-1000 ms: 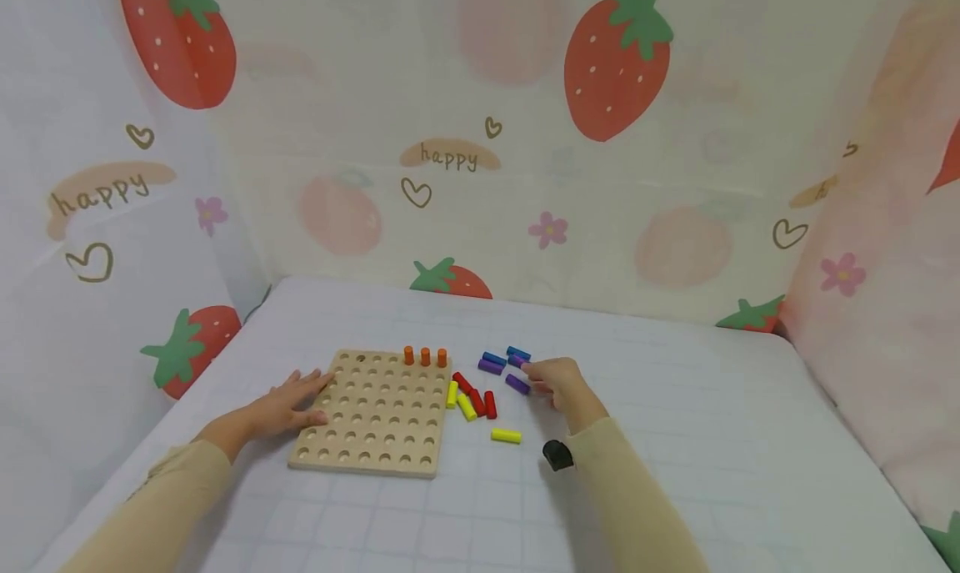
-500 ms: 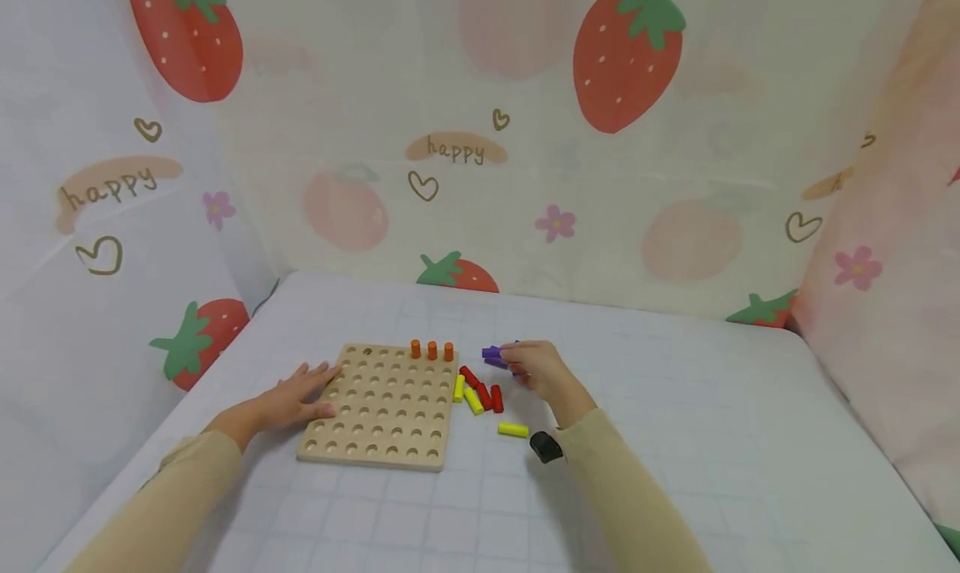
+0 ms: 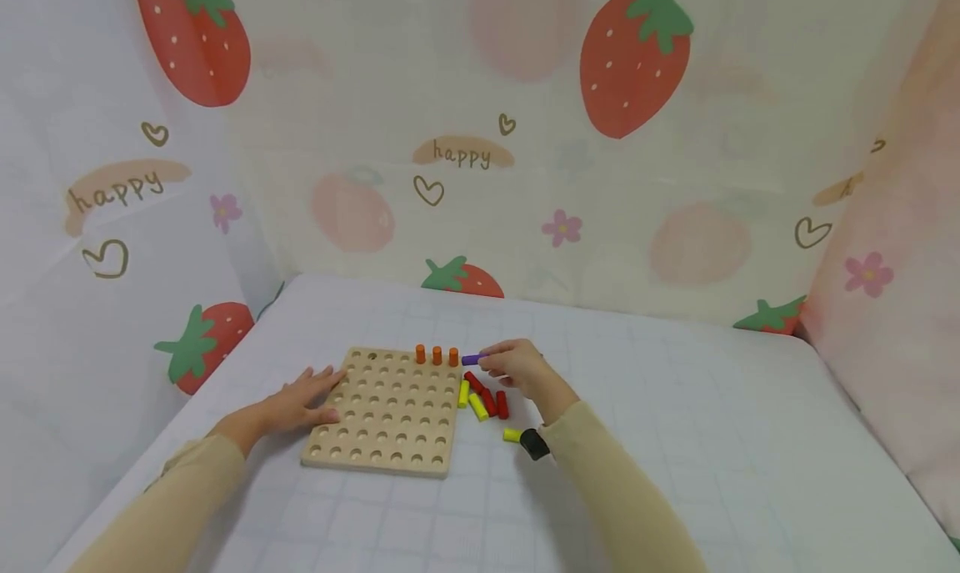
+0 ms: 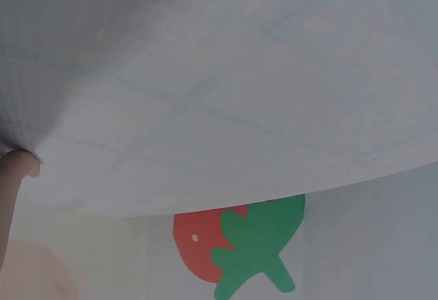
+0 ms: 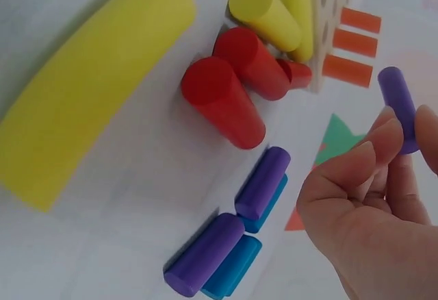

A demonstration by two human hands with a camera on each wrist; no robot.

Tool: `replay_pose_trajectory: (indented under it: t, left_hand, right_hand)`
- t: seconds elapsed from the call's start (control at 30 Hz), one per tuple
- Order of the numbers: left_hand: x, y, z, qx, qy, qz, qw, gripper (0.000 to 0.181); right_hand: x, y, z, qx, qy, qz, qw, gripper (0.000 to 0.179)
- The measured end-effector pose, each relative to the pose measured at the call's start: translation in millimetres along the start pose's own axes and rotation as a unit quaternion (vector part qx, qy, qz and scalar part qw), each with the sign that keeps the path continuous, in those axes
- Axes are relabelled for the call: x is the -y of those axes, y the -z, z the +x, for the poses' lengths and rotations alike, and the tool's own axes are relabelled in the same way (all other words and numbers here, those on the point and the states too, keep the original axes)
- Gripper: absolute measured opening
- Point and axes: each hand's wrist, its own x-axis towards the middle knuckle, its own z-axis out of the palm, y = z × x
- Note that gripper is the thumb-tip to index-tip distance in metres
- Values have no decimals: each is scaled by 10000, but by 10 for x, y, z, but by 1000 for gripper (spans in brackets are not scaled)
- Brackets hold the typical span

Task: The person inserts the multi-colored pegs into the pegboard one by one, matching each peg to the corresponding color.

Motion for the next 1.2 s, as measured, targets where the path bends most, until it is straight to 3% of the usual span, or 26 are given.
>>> replay_pose_trajectory:
  t: [0.3, 0.73, 0.97, 1.2]
  left_hand:
    - [5, -15, -11, -88, -82, 64, 9999, 91]
    - [37, -30, 20, -4, 23, 42, 10000, 92]
    - [20, -26, -5, -48, -91, 5, 9999, 90]
    - [16, -26, -5, -78, -113, 41, 9999, 89]
  right_hand:
    - [14, -111, 76, 102, -18, -264, 9996, 24]
    - [7, -210, 164, -41, -34, -655, 9978, 24]
    - [34, -291, 200, -67, 64, -750, 9971, 22]
    - [39, -325, 231, -205, -116, -836, 9962, 19]
